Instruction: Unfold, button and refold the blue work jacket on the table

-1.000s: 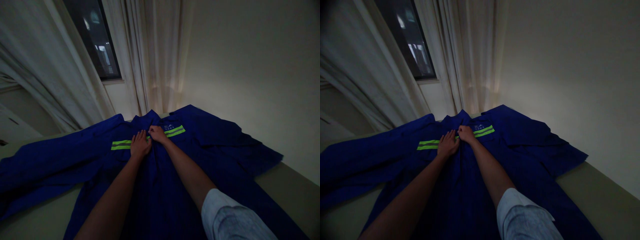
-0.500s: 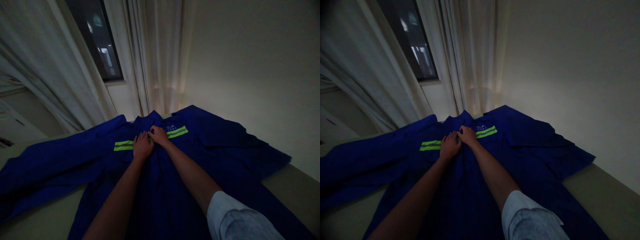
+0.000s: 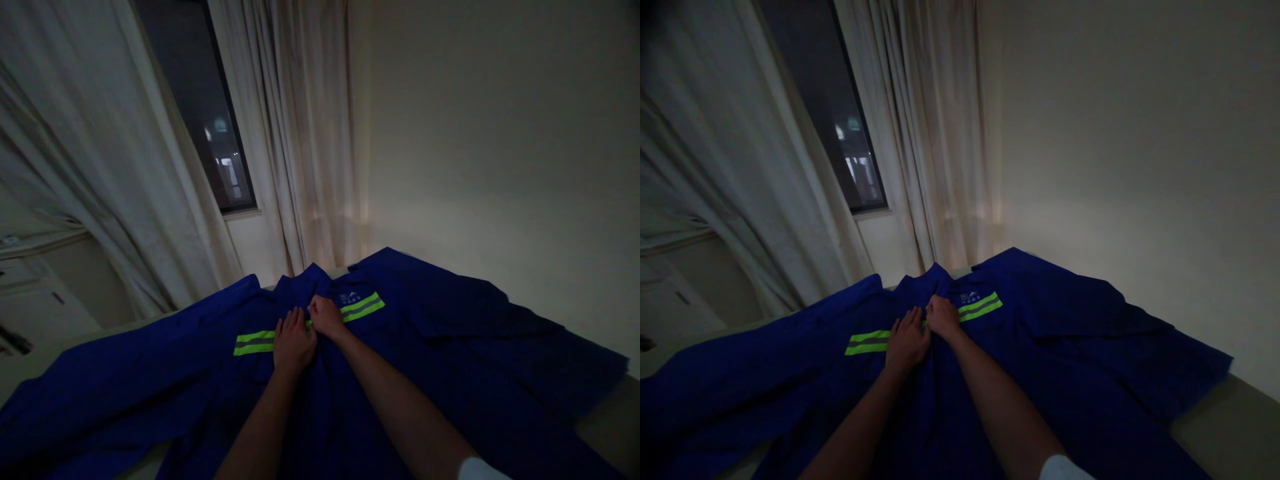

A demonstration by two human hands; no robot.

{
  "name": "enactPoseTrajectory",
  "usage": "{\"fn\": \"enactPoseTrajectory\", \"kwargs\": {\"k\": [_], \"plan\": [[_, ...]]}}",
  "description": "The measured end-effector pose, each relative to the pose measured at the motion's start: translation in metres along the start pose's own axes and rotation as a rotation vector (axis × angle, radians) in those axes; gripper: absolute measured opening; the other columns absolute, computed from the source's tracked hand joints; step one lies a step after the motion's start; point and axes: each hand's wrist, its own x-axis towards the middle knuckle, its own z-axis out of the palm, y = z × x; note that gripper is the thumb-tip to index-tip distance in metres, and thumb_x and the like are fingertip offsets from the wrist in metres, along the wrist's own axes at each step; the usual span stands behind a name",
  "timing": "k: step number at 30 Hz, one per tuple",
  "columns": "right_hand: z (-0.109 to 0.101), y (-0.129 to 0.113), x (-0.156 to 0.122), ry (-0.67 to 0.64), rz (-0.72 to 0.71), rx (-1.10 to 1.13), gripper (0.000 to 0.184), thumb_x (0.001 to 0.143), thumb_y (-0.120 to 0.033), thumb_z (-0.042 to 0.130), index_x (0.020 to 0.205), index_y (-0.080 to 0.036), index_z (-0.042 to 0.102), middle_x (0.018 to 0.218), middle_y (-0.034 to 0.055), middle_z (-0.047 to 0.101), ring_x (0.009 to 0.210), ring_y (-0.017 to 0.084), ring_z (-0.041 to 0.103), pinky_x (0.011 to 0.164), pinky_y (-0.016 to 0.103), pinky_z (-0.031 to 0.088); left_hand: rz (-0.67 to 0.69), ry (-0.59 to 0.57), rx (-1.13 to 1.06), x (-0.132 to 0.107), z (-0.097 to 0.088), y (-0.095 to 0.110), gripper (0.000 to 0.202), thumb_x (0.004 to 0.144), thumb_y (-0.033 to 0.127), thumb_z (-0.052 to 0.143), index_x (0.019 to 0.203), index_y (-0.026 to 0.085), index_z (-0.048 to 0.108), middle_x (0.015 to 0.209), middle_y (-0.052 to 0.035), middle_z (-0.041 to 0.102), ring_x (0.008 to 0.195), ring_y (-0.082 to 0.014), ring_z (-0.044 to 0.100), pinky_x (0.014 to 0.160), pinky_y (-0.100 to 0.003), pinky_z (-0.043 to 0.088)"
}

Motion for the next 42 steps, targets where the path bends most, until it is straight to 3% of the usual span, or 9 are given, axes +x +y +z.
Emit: {"fn": "enactPoseTrajectory", "kwargs": {"k": [4,10,23,27,31,35,39,40,42], "plan": [[-0.001,-0.001,-0.001,0.013,0.007,-0.004,0.014,0.101,-0.027,0.059,0.103,-0.024,0.073,0.111,0.0072,0.080,0.105,0.022,0.073,0.084,0.030,0.049,0.009,0.004,-0.001,0.001,0.001,0.000,0.060,0.102,0.038,0.038,0.157,0.016,0.050,0.165,-0.0127,0.044,0.155,-0.0279,0.041,0.130,-0.050,0.028],[-0.002,-0.001,-0.001,-0.002,-0.030,-0.009,0.022,0.096,-0.045,0.068,0.106,-0.026,0.075,0.113,0.0050,0.079,0.106,0.022,0.073,0.085,0.029,0.050,0.009,0.033,-0.038,-0.002,-0.004,0.001,0.058,0.101,0.035,0.040,0.152,0.011,0.054,0.161,-0.0149,0.051,0.151,-0.0287,0.046,0.130,-0.052,0.027],[-0.002,0.004,0.007,0.034,0.084,0.036,0.021,0.100,-0.031,0.059,0.103,-0.022,0.078,0.111,0.0101,0.080,0.104,0.025,0.074,0.085,0.031,0.051,0.009,0.010,-0.052,-0.001,0.000,0.000,0.064,0.102,0.042,0.038,0.157,0.010,0.047,0.167,-0.0157,0.043,0.154,-0.0289,0.040,0.130,-0.049,0.024],[-0.013,0.013,0.013,0.094,0.118,0.050,0.031,0.106,-0.031,0.049,0.109,-0.018,0.077,0.110,0.0107,0.080,0.101,0.021,0.074,0.086,0.028,0.051,0.011,0.022,-0.053,0.001,0.001,0.000,0.064,0.102,0.044,0.038,0.154,0.009,0.049,0.166,-0.0175,0.044,0.154,-0.0308,0.040,0.129,-0.051,0.025],[-0.041,0.014,0.006,0.103,0.113,0.013,0.028,0.104,-0.024,0.050,0.115,-0.016,0.074,0.109,0.0122,0.078,0.101,0.022,0.073,0.087,0.030,0.052,0.032,0.060,-0.050,-0.003,-0.007,0.002,0.052,0.103,0.038,0.041,0.145,0.012,0.057,0.155,-0.0187,0.057,0.146,-0.0305,0.049,0.126,-0.050,0.029],[-0.085,0.000,-0.060,0.066,-0.053,-0.056,0.037,0.094,-0.020,0.068,0.131,-0.020,0.067,0.128,0.0111,0.070,0.121,0.022,0.065,0.105,0.033,0.046,0.123,0.040,-0.057,-0.010,-0.021,0.004,0.030,0.104,0.033,0.047,0.120,0.020,0.069,0.128,-0.0127,0.069,0.128,-0.0278,0.060,0.113,-0.045,0.044],[-0.118,-0.015,-0.182,-0.402,-0.716,-0.074,0.044,0.101,-0.048,0.066,0.141,-0.029,0.061,0.140,0.0068,0.068,0.128,0.022,0.061,0.110,0.035,0.043,0.172,-0.023,-0.067,-0.017,-0.029,0.008,0.029,0.103,0.041,0.061,0.120,0.018,0.068,0.129,-0.0107,0.067,0.122,-0.0273,0.062,0.107,-0.051,0.050],[-0.123,-0.015,-0.210,-0.508,-0.831,-0.103,0.049,0.102,-0.055,0.062,0.143,-0.030,0.060,0.138,0.0071,0.069,0.126,0.023,0.063,0.109,0.036,0.043,0.177,-0.032,-0.069,-0.019,-0.029,0.010,0.034,0.103,0.043,0.062,0.125,0.018,0.067,0.133,-0.0112,0.066,0.123,-0.0280,0.062,0.108,-0.053,0.050],[-0.130,-0.008,-0.251,-0.597,-0.880,-0.193,0.055,0.101,-0.064,0.059,0.143,-0.028,0.060,0.129,0.0090,0.073,0.118,0.026,0.067,0.104,0.039,0.046,0.182,-0.044,-0.076,-0.028,-0.030,0.015,0.042,0.102,0.045,0.063,0.136,0.019,0.063,0.140,-0.0128,0.063,0.127,-0.0298,0.061,0.110,-0.056,0.048]]}}
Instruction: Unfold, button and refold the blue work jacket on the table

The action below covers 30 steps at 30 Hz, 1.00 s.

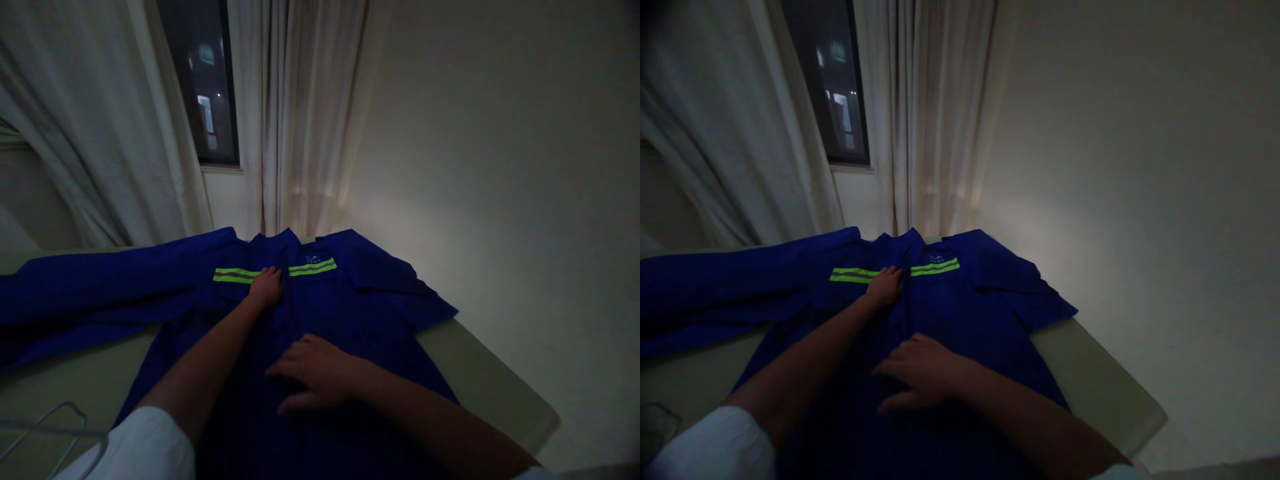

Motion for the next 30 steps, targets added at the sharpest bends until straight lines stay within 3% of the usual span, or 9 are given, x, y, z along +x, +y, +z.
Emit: {"fn": "enactPoseTrajectory", "kwargs": {"k": [4,8,11,14,17,20,22,25,30], "plan": [[0.000,0.001,-0.035,0.029,0.332,-0.078,0.050,0.100,-0.057,0.065,0.136,-0.022,0.064,0.125,0.0131,0.073,0.112,0.028,0.071,0.094,0.037,0.050,0.006,-0.004,-0.005,-0.025,0.001,0.007,0.050,0.103,0.046,0.061,0.144,0.018,0.057,0.150,-0.0148,0.057,0.136,-0.0322,0.056,0.116,-0.059,0.043],[-0.022,0.024,-0.033,0.073,0.583,-0.049,0.059,0.098,-0.062,0.065,0.142,-0.023,0.058,0.124,0.0135,0.074,0.107,0.031,0.073,0.086,0.036,0.052,0.021,-0.015,-0.007,-0.044,-0.001,0.004,0.046,0.104,0.044,0.061,0.142,0.019,0.059,0.150,-0.0139,0.058,0.135,-0.0311,0.057,0.115,-0.058,0.045],[-0.032,0.041,0.000,0.062,0.644,-0.148,0.046,0.105,-0.058,0.052,0.134,-0.024,0.062,0.117,0.0135,0.077,0.104,0.032,0.074,0.085,0.038,0.052,0.001,-0.002,0.002,-0.044,-0.005,0.001,0.043,0.104,0.042,0.061,0.139,0.018,0.060,0.142,-0.0131,0.062,0.129,-0.0303,0.061,0.110,-0.056,0.049],[-0.035,0.065,0.056,0.093,0.641,-0.246,0.031,0.108,-0.041,0.051,0.129,-0.024,0.064,0.123,0.0127,0.075,0.109,0.029,0.072,0.089,0.037,0.052,-0.023,0.041,0.018,-0.041,-0.006,0.000,0.040,0.104,0.037,0.058,0.140,0.018,0.060,0.138,-0.0132,0.064,0.127,-0.0307,0.061,0.109,-0.056,0.049],[-0.035,0.098,0.112,0.143,0.654,-0.285,0.028,0.107,-0.027,0.048,0.129,-0.022,0.065,0.129,0.0129,0.071,0.119,0.026,0.068,0.096,0.034,0.051,-0.017,0.090,0.023,-0.041,-0.001,0.000,0.042,0.104,0.027,0.050,0.144,0.018,0.059,0.145,-0.0162,0.061,0.134,-0.0326,0.056,0.115,-0.053,0.042],[-0.034,0.134,0.150,0.187,0.720,-0.315,0.031,0.106,-0.028,0.050,0.132,-0.019,0.065,0.134,0.0154,0.068,0.124,0.027,0.065,0.100,0.037,0.050,-0.012,0.118,0.019,-0.041,0.007,-0.002,0.047,0.102,0.025,0.045,0.146,0.019,0.059,0.157,-0.0153,0.054,0.147,-0.0316,0.046,0.126,-0.051,0.029],[-0.033,0.154,0.164,0.201,0.765,-0.318,0.034,0.106,-0.032,0.052,0.134,-0.016,0.065,0.134,0.0174,0.067,0.122,0.028,0.066,0.099,0.038,0.051,-0.011,0.116,0.014,-0.040,0.012,-0.004,0.048,0.101,0.027,0.043,0.147,0.019,0.058,0.161,-0.0125,0.051,0.152,-0.0291,0.041,0.130,-0.050,0.022],[-0.030,0.178,0.169,0.195,0.777,-0.310,0.034,0.106,-0.035,0.054,0.133,-0.017,0.068,0.132,0.0156,0.069,0.121,0.026,0.068,0.099,0.034,0.052,-0.018,0.104,0.003,-0.037,0.016,-0.005,0.050,0.102,0.030,0.040,0.148,0.019,0.057,0.161,-0.0114,0.052,0.152,-0.0281,0.042,0.130,-0.050,0.022],[-0.024,0.191,0.167,0.166,0.712,-0.364,0.031,0.109,-0.037,0.051,0.126,-0.021,0.071,0.128,0.0113,0.071,0.118,0.024,0.069,0.094,0.031,0.052,-0.043,0.093,-0.019,-0.035,0.018,-0.005,0.056,0.101,0.033,0.039,0.154,0.018,0.052,0.165,-0.0120,0.048,0.154,-0.0300,0.039,0.130,-0.054,0.021]]}}
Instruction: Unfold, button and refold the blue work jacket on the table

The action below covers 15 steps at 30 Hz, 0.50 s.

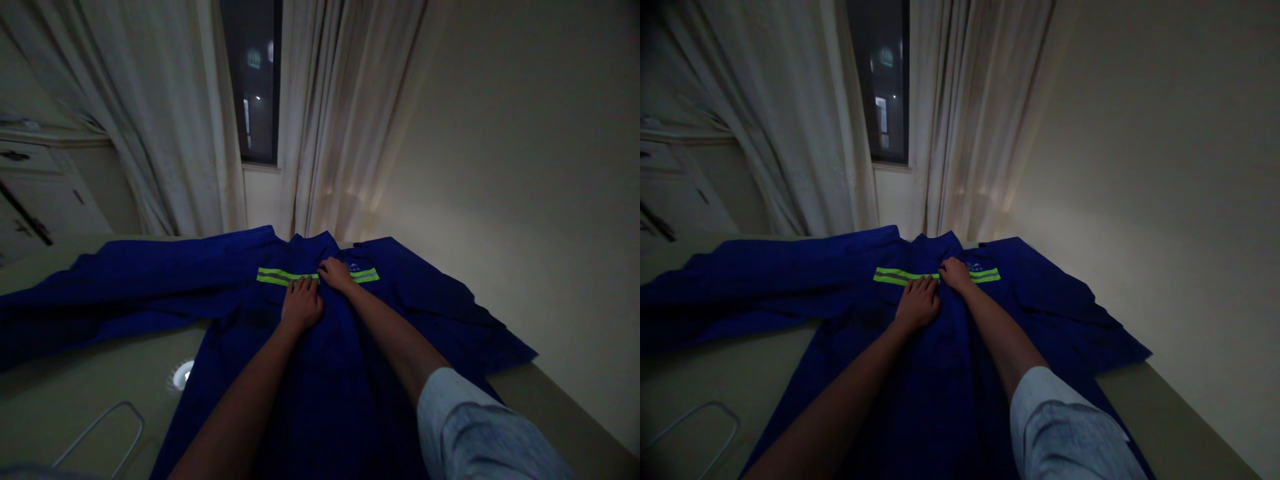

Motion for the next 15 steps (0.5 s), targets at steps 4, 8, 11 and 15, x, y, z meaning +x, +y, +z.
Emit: {"fn": "enactPoseTrajectory", "kwargs": {"k": [4,8,11,15], "plan": [[0.002,-0.003,-0.003,0.023,-0.062,-0.106,0.034,0.110,-0.021,0.039,0.125,-0.013,0.069,0.127,0.0190,0.068,0.110,0.026,0.070,0.090,0.034,0.053,-0.020,-0.025,-0.014,0.000,-0.001,0.001,0.060,0.101,0.036,0.038,0.157,0.017,0.048,0.168,-0.0119,0.042,0.155,-0.0324,0.037,0.130,-0.056,0.021],[-0.006,-0.001,-0.014,0.035,-0.221,-0.200,0.034,0.107,-0.011,0.036,0.124,-0.009,0.066,0.124,0.0215,0.066,0.113,0.028,0.067,0.094,0.038,0.050,-0.043,-0.043,-0.021,0.001,-0.005,0.002,0.061,0.103,0.038,0.034,0.158,0.018,0.048,0.167,-0.0110,0.043,0.155,-0.0328,0.037,0.129,-0.056,0.022],[-0.015,0.004,-0.029,0.032,-0.338,-0.253,0.032,0.108,-0.012,0.038,0.120,-0.009,0.068,0.121,0.0199,0.068,0.114,0.027,0.064,0.099,0.039,0.046,-0.055,-0.045,-0.027,0.002,-0.006,0.003,0.059,0.103,0.036,0.032,0.157,0.018,0.050,0.167,-0.0094,0.045,0.155,-0.0323,0.037,0.129,-0.056,0.022],[-0.023,0.003,-0.047,0.028,-0.406,-0.291,0.031,0.109,-0.016,0.039,0.119,-0.012,0.068,0.120,0.0174,0.068,0.115,0.027,0.063,0.103,0.040,0.043,-0.046,-0.039,-0.042,0.001,-0.005,0.002,0.060,0.103,0.036,0.033,0.159,0.019,0.046,0.167,-0.0083,0.045,0.154,-0.0316,0.037,0.129,-0.055,0.021]]}}
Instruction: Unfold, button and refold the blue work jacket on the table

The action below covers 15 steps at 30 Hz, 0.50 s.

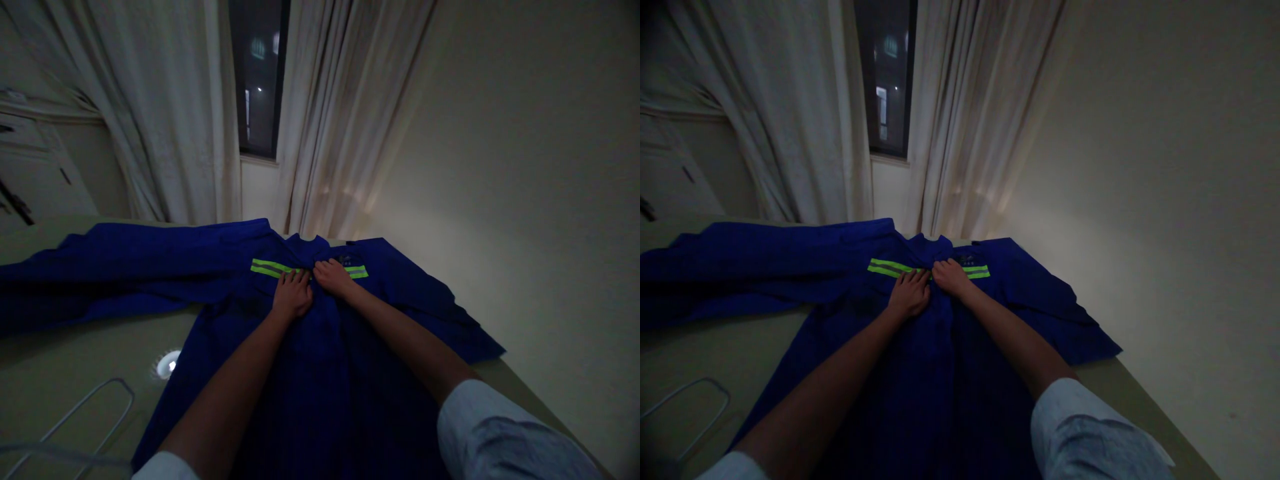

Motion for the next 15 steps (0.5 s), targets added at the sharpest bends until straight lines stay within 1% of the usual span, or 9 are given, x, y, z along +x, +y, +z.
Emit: {"fn": "enactPoseTrajectory", "kwargs": {"k": [3,5,8,10,12,13,15], "plan": [[-0.003,-0.007,0.000,0.002,0.058,-0.013,0.033,0.109,-0.015,0.036,0.121,-0.011,0.067,0.122,0.0190,0.067,0.116,0.027,0.063,0.101,0.041,0.044,0.003,-0.001,0.001,-0.001,0.001,-0.001,0.063,0.103,0.035,0.035,0.164,0.019,0.037,0.165,-0.0094,0.047,0.153,-0.0323,0.039,0.128,-0.055,0.022],[-0.002,-0.011,0.005,-0.001,0.131,-0.016,0.034,0.109,-0.015,0.035,0.122,-0.010,0.066,0.123,0.0205,0.067,0.113,0.027,0.065,0.097,0.040,0.047,0.007,-0.003,0.010,-0.001,0.000,-0.001,0.063,0.103,0.034,0.037,0.164,0.020,0.036,0.163,-0.0103,0.050,0.151,-0.0321,0.041,0.127,-0.054,0.024],[0.003,-0.014,0.011,-0.009,0.223,-0.013,0.033,0.109,-0.015,0.035,0.123,-0.011,0.065,0.123,0.0205,0.066,0.108,0.026,0.068,0.092,0.037,0.050,0.016,-0.008,0.033,0.006,-0.004,0.000,0.056,0.103,0.037,0.047,0.157,0.021,0.047,0.159,-0.0123,0.053,0.146,-0.0323,0.045,0.123,-0.055,0.031],[0.007,-0.016,0.014,-0.011,0.262,-0.012,0.032,0.109,-0.015,0.036,0.123,-0.012,0.065,0.122,0.0198,0.066,0.108,0.025,0.069,0.091,0.036,0.051,0.013,-0.015,0.048,0.013,-0.007,0.000,0.048,0.103,0.042,0.055,0.145,0.020,0.058,0.149,-0.0129,0.060,0.137,-0.0325,0.053,0.117,-0.057,0.038],[0.011,-0.016,0.016,-0.010,0.291,-0.013,0.032,0.109,-0.014,0.036,0.124,-0.013,0.064,0.121,0.0192,0.066,0.107,0.024,0.070,0.090,0.035,0.053,0.007,-0.011,0.057,0.020,-0.010,0.000,0.040,0.103,0.044,0.057,0.132,0.018,0.066,0.138,-0.0124,0.065,0.130,-0.0317,0.058,0.113,-0.057,0.042],[0.012,-0.015,0.017,-0.009,0.300,-0.014,0.032,0.109,-0.014,0.036,0.124,-0.013,0.064,0.121,0.0187,0.066,0.106,0.024,0.070,0.089,0.035,0.053,0.007,-0.002,0.058,0.022,-0.010,-0.001,0.038,0.104,0.042,0.055,0.131,0.018,0.066,0.138,-0.0127,0.065,0.131,-0.0314,0.058,0.114,-0.057,0.041],[0.014,-0.013,0.020,-0.005,0.300,-0.012,0.031,0.109,-0.015,0.036,0.124,-0.015,0.064,0.122,0.0171,0.066,0.106,0.024,0.070,0.088,0.035,0.054,0.022,0.014,0.054,0.025,-0.007,-0.002,0.043,0.104,0.035,0.049,0.142,0.018,0.061,0.152,-0.0140,0.058,0.143,-0.0308,0.049,0.121,-0.054,0.034]]}}
